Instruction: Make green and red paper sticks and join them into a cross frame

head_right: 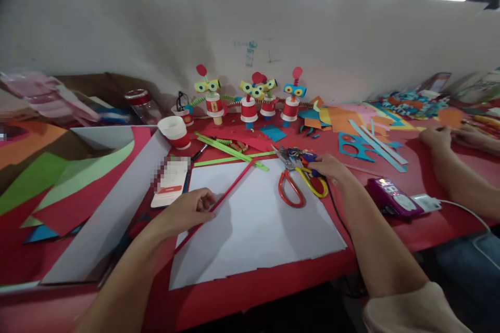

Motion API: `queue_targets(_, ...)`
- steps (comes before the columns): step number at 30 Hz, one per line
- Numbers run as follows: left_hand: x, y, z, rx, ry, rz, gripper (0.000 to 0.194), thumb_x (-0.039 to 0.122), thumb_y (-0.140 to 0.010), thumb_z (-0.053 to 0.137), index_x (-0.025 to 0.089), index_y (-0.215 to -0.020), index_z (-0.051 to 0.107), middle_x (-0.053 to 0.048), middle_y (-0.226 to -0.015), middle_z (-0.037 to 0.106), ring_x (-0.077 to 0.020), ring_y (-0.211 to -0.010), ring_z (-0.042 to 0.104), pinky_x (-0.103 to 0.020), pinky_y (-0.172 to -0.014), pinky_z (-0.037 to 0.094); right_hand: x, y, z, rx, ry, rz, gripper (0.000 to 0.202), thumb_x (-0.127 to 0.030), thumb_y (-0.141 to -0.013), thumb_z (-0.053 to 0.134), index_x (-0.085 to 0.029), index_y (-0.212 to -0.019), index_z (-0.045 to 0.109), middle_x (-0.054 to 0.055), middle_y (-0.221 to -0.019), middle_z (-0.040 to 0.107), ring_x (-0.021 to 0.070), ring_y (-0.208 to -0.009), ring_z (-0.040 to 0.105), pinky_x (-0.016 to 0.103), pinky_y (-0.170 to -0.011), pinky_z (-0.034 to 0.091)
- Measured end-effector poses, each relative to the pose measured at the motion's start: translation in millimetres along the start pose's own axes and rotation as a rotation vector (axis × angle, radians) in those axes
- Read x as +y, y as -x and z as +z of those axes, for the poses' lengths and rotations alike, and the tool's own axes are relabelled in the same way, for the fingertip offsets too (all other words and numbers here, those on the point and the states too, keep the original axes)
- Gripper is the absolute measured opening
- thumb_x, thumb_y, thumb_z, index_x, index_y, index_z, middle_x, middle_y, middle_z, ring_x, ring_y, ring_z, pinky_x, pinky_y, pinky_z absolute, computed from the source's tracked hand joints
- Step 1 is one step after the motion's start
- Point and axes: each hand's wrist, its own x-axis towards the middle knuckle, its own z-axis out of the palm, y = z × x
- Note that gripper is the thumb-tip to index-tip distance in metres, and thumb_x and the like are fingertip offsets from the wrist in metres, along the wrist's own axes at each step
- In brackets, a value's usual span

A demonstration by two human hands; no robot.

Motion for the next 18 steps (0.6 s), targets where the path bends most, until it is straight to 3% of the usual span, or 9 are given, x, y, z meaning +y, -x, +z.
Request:
queue_targets(6, -5, -1, -0.3, 0.017, 0.059, 0.015, 0.022, 0.028, -0.062, 0.064, 0.02, -0.083, 0.064, 0.0, -0.071, 0.06, -0.018, -0.067, 0.055, -0.027, -0.058, 0.039, -26, 24, 1, -0.036, -0.244, 0.061, 0.017, -0.013, -0.062, 0.068, -0.022, -0.066, 0.054, -0.007, -0.05, 0.05, 0.0115, -0.047, 0.048, 0.023, -0.044, 0.036)
queue_targets(8, -6, -1, 0.9, 0.027, 0.054, 0.03, 0.021, 0.028, -0.061, 0.064, 0.021, -0.082, 0.064, 0.0, -0.072, 0.06, -0.0182, -0.067, 0.055, -0.027, -0.057, 0.038, -38, 44, 6, -0.123, -0.467, 0.079, 0.024, -0.016, -0.06, 0.072, -0.023, -0.076, 0.057, -0.004, -0.062, 0.061, 0.0139, -0.055, 0.056, 0.023, -0.047, 0.042)
queue_targets(10, -6, -1, 2.3, 0.045, 0.027, 0.038, 0.02, 0.029, -0.063, 0.064, 0.021, -0.081, 0.063, -0.001, -0.073, 0.061, -0.0188, -0.068, 0.056, -0.028, -0.058, 0.038, -48, 67, 15, -0.296, -0.657, 0.086, 0.034, -0.021, -0.057, 0.078, -0.021, -0.086, 0.061, -0.002, -0.07, 0.067, 0.0138, -0.058, 0.059, 0.022, -0.046, 0.043)
queue_targets(14, -4, -3, 5.6, 0.085, 0.009, 0.017, 0.014, 0.028, -0.064, 0.064, 0.022, -0.077, 0.062, -0.002, -0.075, 0.064, -0.0196, -0.071, 0.058, -0.028, -0.061, 0.039, -56, 105, 40, -0.507, -0.639, -0.01, 0.028, -0.038, -0.066, 0.077, -0.019, -0.079, 0.061, -0.004, -0.052, 0.06, 0.0102, -0.044, 0.051, 0.021, -0.041, 0.037)
queue_targets(18, -6, -5, 7.7, 0.087, -0.009, 0.035, 0.011, 0.027, -0.065, 0.062, 0.022, -0.075, 0.06, -0.001, -0.074, 0.064, -0.0187, -0.07, 0.058, -0.028, -0.061, 0.039, -55, 126, 58, -0.429, -0.55, -0.093, 0.024, -0.039, -0.07, 0.073, -0.02, -0.075, 0.06, -0.003, -0.058, 0.063, 0.0101, -0.047, 0.052, 0.022, -0.044, 0.04)
